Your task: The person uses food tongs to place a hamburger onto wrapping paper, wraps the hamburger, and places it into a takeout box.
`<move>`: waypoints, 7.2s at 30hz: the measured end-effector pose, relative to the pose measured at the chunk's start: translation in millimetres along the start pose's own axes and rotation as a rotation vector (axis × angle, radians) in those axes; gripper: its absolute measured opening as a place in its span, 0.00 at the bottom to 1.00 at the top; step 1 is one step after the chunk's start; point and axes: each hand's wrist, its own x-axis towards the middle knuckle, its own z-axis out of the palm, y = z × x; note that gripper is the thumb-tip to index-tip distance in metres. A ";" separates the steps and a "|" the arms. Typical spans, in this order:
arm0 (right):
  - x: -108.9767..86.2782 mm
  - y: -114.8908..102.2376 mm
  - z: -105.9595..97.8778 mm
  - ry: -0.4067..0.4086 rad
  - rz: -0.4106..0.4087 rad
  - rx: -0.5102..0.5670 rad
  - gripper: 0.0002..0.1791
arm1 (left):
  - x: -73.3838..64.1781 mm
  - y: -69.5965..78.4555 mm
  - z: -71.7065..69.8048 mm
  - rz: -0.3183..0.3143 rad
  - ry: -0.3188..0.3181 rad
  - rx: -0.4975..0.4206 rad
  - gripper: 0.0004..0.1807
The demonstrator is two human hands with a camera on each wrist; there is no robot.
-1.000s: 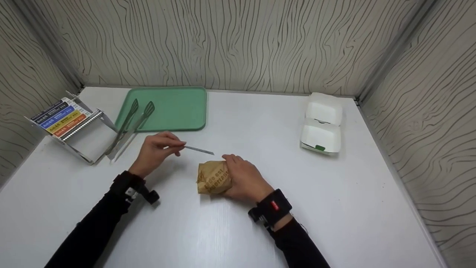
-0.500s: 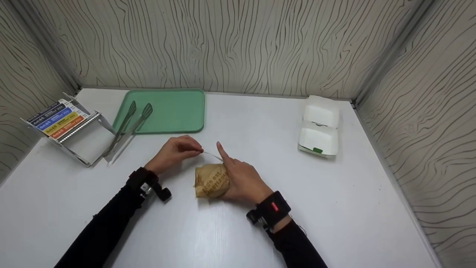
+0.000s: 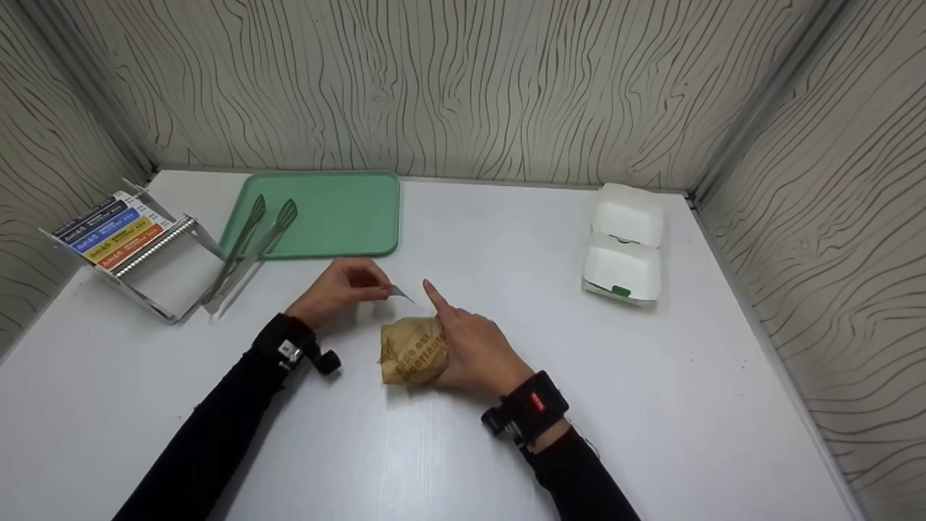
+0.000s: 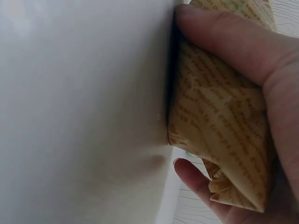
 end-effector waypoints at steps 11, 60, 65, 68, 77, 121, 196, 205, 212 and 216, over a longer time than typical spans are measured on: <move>-0.1 -2.6 -1.5 -0.018 0.046 0.002 0.81 | 5.6 1.4 12.9 0.070 -0.033 0.048 0.09; -4.7 -5.8 3.3 -0.027 -0.159 -0.069 0.56 | 13.5 -5.8 26.3 -0.087 -0.128 0.153 0.11; -5.8 -5.8 3.3 -0.015 -0.180 -0.090 0.55 | 8.8 -6.2 28.7 -0.058 -0.050 0.234 0.07; -6.5 -6.2 3.9 0.019 -0.219 -0.126 0.55 | 5.8 -6.6 29.1 -0.039 -0.040 0.252 0.06; -4.3 -6.8 3.4 0.178 -0.318 -0.226 0.56 | -3.2 -8.2 35.1 -0.002 -0.050 0.241 0.08; 1.9 -8.7 -14.7 0.435 -0.302 -0.324 0.57 | -28.6 2.7 70.8 -0.101 0.015 -0.367 0.16; 4.7 -0.1 0.2 0.190 -0.094 -0.103 0.45 | -35.9 29.4 71.6 -0.317 -0.149 -0.175 0.38; 3.2 3.9 6.3 0.097 -0.066 -0.030 0.49 | -42.8 36.5 72.3 -0.110 -0.134 0.390 0.59; 2.9 2.0 9.9 0.045 -0.069 0.018 0.48 | -44.1 34.8 79.8 -0.066 -0.142 0.716 0.53; 2.8 1.0 9.4 0.024 -0.040 0.025 0.48 | -43.7 32.7 82.3 -0.092 -0.159 0.701 0.49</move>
